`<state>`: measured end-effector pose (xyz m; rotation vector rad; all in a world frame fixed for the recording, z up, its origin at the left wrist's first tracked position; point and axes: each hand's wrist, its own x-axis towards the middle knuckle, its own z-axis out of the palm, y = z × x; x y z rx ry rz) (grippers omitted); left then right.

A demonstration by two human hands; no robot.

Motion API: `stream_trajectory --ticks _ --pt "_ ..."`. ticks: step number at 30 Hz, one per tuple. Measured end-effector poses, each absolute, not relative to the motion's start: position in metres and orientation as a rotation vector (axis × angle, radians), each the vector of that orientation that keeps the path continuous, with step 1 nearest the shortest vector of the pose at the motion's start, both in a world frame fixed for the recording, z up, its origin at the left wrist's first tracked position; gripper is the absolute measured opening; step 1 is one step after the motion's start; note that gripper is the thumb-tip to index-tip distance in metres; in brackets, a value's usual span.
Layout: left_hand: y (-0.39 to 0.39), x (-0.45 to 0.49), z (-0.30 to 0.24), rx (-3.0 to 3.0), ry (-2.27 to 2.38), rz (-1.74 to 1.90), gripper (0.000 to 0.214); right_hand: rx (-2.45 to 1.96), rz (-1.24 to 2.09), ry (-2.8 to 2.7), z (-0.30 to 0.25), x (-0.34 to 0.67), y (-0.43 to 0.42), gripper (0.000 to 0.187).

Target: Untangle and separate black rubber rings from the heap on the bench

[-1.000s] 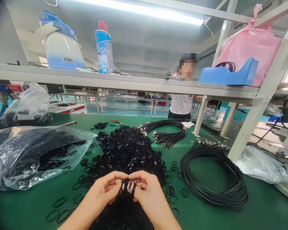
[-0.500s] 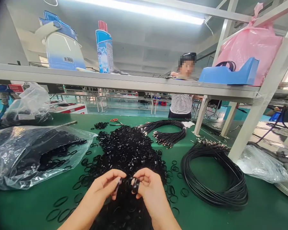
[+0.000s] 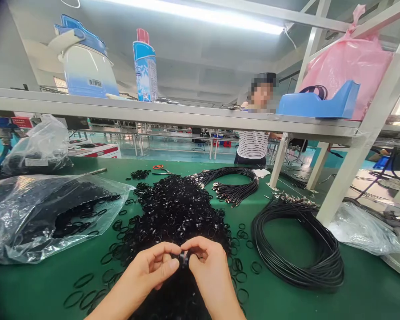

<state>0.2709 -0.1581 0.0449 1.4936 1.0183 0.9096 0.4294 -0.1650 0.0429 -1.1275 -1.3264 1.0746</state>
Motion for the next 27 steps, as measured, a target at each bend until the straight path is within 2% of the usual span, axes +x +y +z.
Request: stream_trajectory --ticks 4,8,19,27 --pt "-0.159 0.271 0.048 1.552 1.088 0.911 0.028 -1.209 0.942 -1.425 0.039 0.429 -0.165 0.021" --pt "-0.16 0.269 0.054 1.539 1.15 0.932 0.025 -1.201 0.928 -1.423 0.04 0.43 -0.167 0.016" --pt "-0.16 0.271 0.047 1.574 1.089 0.871 0.033 -1.221 0.929 -1.375 0.042 0.431 -0.166 0.008" --pt "-0.154 0.267 0.046 1.52 1.058 0.869 0.036 -1.139 1.06 -1.402 0.043 0.432 -0.167 0.025"
